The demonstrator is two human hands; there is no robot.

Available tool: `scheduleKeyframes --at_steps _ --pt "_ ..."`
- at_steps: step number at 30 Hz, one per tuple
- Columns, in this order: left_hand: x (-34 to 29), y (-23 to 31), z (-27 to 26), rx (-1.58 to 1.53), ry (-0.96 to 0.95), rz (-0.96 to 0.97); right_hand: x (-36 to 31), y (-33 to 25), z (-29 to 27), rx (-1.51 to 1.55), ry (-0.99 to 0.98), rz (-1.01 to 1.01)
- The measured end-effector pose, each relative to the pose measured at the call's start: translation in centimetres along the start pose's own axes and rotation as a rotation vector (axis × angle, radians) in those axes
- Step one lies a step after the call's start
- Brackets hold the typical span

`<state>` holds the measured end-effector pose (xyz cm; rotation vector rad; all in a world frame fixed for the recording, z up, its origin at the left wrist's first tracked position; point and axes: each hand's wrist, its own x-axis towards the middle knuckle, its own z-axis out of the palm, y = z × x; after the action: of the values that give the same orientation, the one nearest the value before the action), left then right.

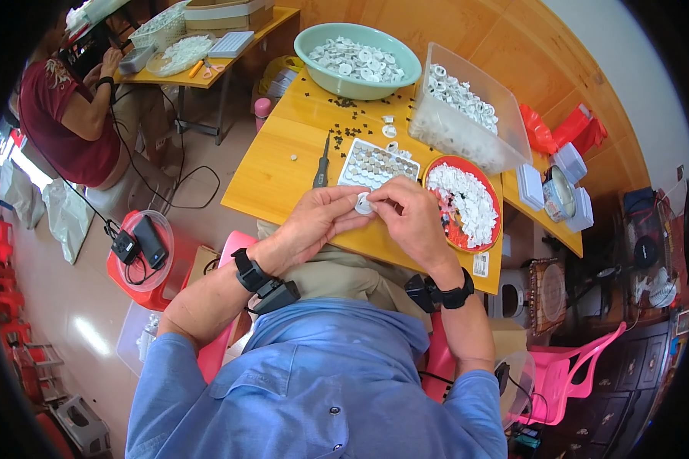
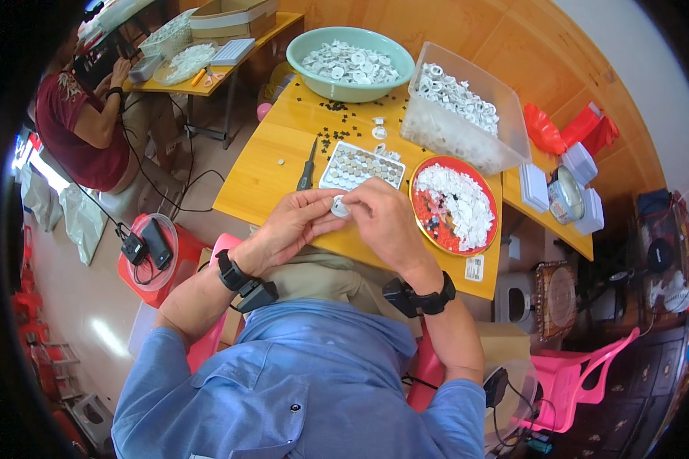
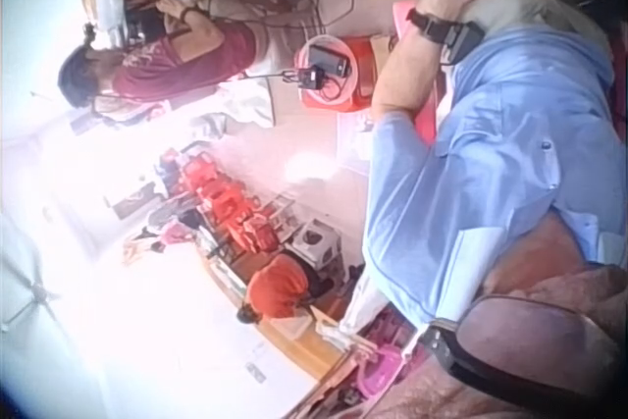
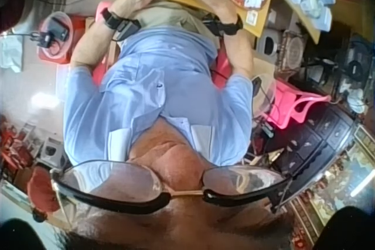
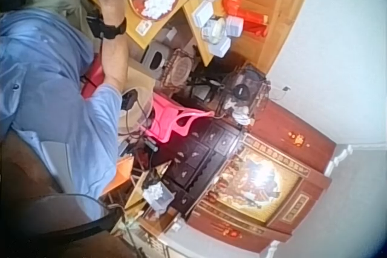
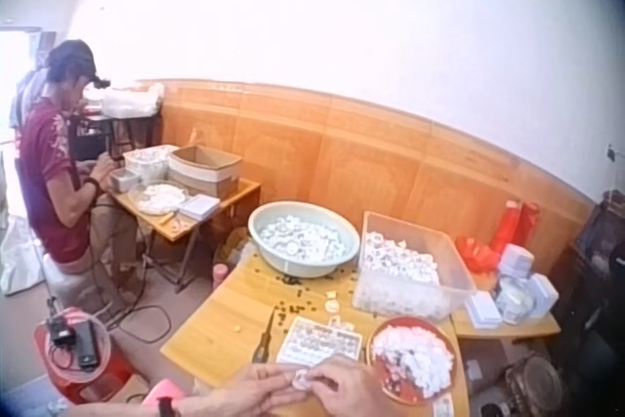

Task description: Assembling small plastic components by inserting pins into circular bases.

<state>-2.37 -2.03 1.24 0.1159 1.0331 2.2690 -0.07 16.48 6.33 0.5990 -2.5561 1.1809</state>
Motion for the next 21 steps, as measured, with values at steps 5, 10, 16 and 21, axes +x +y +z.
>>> scheduleKeyframes --at_steps 5,10,16,21 --pt "0.04 -0.34 0.01 0.113 0.008 0.073 0.04 0.04 0.09 0.007 -0.004 0.074" --pt "0.1 -0.27 0.15 0.119 0.023 0.081 0.07 0.5 0.35 0.075 0.019 0.091" --pt "-0.17 -0.41 0.11 0.294 0.0 0.2 0.03 0.4 0.37 0.306 -0.01 0.207" --pt "-0.22 -0.37 0.11 0.346 -0.047 0.293 0.07 0.82 0.36 0.468 -0.022 0.244"
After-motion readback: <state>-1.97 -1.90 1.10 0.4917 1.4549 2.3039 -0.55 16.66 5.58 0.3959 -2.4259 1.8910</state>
